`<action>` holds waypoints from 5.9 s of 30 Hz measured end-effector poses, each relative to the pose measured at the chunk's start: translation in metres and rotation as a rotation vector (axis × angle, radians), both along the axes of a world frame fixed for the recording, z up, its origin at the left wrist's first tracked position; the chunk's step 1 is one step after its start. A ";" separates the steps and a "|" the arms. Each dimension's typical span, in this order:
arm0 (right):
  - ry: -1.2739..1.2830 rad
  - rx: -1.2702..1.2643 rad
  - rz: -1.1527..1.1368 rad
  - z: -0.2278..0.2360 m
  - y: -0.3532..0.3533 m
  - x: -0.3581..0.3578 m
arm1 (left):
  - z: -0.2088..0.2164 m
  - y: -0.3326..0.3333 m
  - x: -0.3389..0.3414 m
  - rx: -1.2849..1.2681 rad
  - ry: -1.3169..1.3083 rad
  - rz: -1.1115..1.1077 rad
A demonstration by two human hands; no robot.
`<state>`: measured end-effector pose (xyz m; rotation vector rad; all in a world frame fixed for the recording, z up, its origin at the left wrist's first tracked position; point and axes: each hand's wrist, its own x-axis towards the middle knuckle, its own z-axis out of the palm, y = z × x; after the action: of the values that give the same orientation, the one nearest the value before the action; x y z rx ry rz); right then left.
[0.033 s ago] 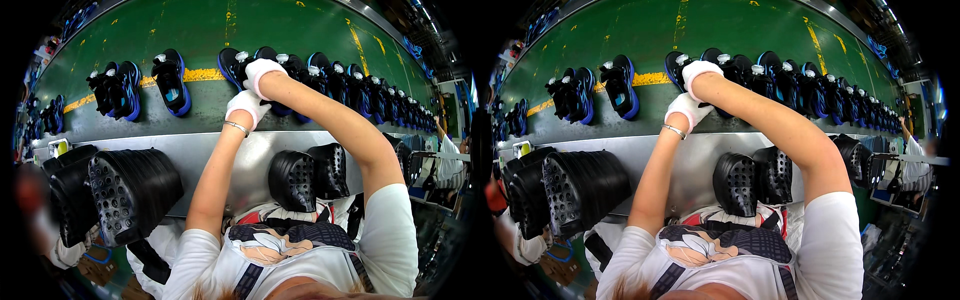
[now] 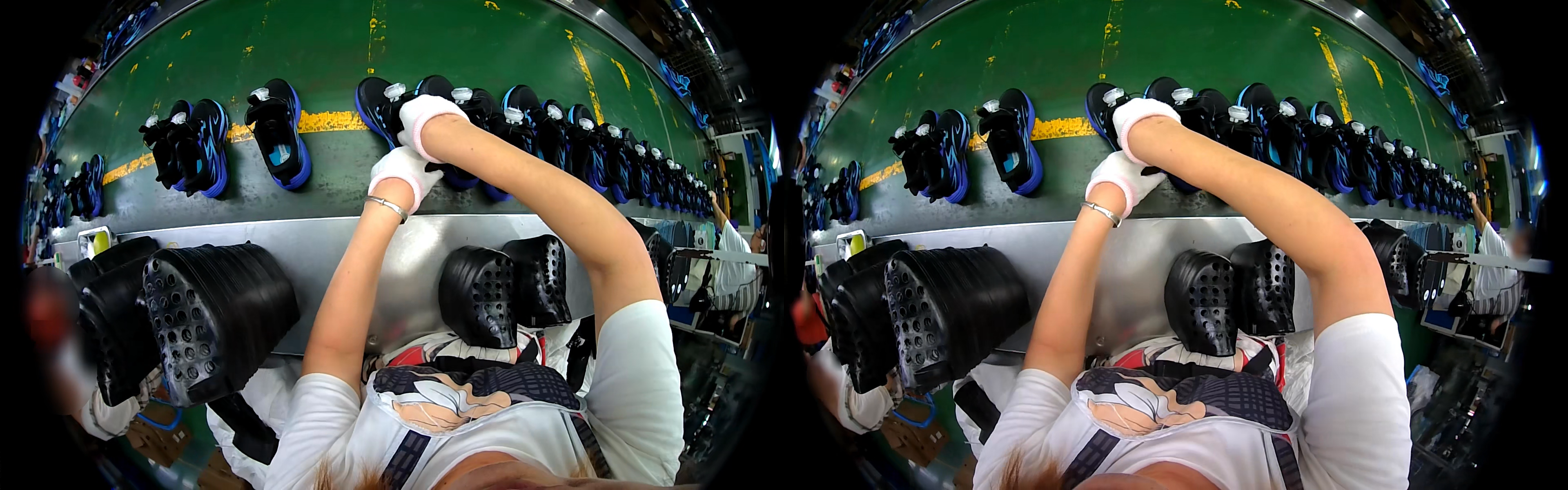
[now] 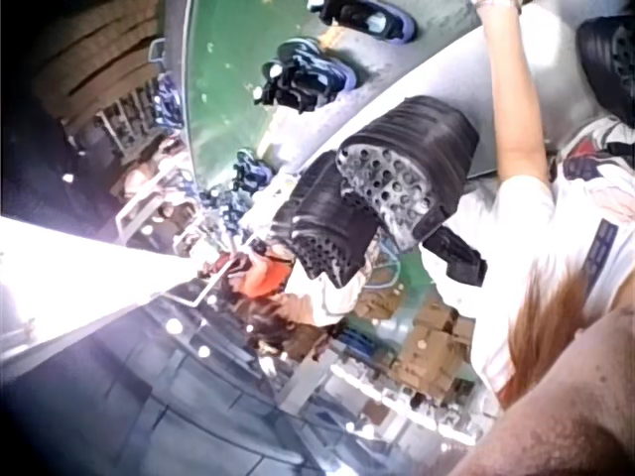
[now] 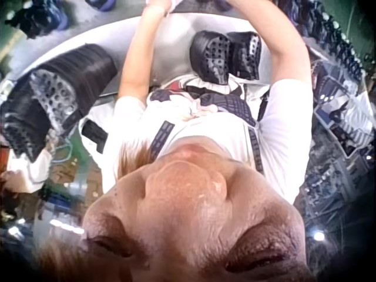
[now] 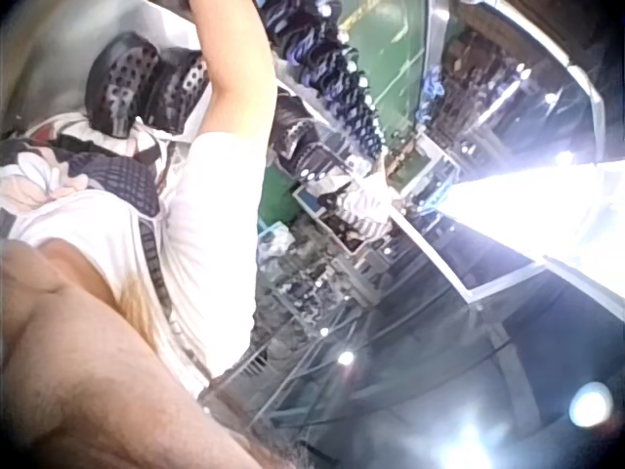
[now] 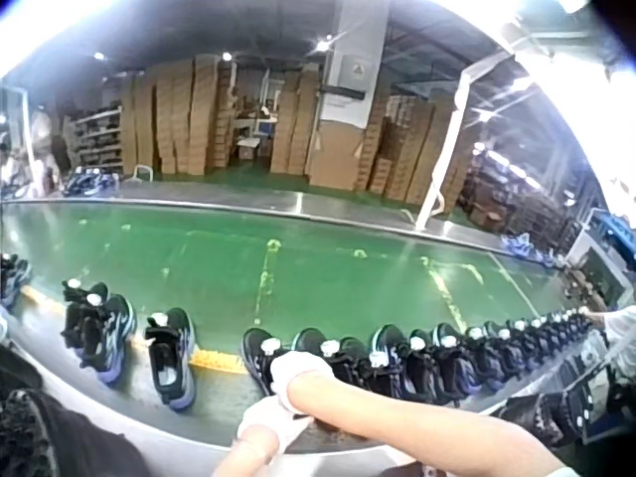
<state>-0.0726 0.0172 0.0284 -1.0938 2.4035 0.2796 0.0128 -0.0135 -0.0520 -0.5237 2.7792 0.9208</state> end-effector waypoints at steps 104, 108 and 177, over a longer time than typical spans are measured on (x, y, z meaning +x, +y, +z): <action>0.162 0.075 0.030 0.054 0.085 -0.005 | -0.001 0.069 0.021 -0.035 0.352 0.053; 0.147 0.067 0.039 0.050 0.083 0.001 | 0.008 0.060 -0.002 -0.045 0.002 0.024; 0.039 -0.854 -0.325 0.059 0.377 0.108 | -0.015 -0.013 -0.023 -0.164 0.085 0.359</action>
<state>0.0350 0.3942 0.0877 -0.9692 2.7323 -0.9153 -0.0099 -0.0265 -0.0672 -1.0606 2.9077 0.7947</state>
